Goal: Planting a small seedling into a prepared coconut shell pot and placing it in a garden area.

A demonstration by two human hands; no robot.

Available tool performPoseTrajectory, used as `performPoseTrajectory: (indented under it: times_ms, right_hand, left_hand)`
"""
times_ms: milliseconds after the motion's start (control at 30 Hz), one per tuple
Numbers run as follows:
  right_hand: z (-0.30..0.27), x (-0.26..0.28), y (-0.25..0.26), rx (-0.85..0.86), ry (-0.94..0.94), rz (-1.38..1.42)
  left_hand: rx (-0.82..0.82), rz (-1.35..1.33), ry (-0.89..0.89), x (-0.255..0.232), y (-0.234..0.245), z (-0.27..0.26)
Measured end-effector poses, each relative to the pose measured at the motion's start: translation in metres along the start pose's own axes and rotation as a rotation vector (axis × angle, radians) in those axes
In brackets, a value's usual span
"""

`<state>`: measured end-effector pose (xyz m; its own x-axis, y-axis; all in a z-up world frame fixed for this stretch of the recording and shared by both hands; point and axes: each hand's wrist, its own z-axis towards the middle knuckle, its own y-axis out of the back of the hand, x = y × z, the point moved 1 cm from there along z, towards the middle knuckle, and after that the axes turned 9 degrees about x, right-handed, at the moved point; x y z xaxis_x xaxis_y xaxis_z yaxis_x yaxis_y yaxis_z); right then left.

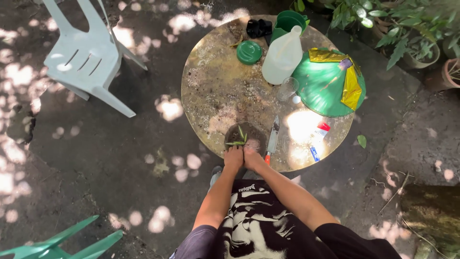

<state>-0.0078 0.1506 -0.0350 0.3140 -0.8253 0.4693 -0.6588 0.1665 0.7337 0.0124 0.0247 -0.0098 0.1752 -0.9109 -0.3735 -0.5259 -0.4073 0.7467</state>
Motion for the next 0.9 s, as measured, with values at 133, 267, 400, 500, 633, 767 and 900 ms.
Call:
performPoseTrajectory:
  times_ms: [133, 267, 400, 500, 633, 767, 900]
  right_hand:
    - [0.019, -0.011, -0.014, 0.012, 0.06, -0.073]
    - [0.031, -0.01, -0.012, 0.115, 0.041, -0.114]
    - [0.045, -0.02, -0.024, 0.117, -0.065, -0.049]
    - [0.054, -0.032, -0.036, 0.087, -0.037, -0.026]
    - [0.049, -0.024, -0.025, 0.108, -0.143, 0.088]
    - [0.055, -0.04, -0.033, -0.038, -0.138, 0.302]
    - [0.051, -0.045, -0.045, -0.045, -0.306, 1.162]
  left_hand:
    - [-0.007, 0.006, -0.024, 0.011, -0.012, 0.013]
    - [-0.045, 0.012, -0.089, 0.014, -0.012, 0.026]
    - [-0.046, -0.048, -0.082, 0.02, -0.013, 0.029]
    - [-0.055, -0.069, -0.064, 0.014, -0.004, 0.018]
    - [-0.033, -0.047, -0.059, 0.018, -0.012, 0.03]
    - [-0.008, -0.114, -0.05, 0.011, 0.002, 0.022]
    - [-0.025, -0.225, -0.017, 0.004, -0.008, 0.024]
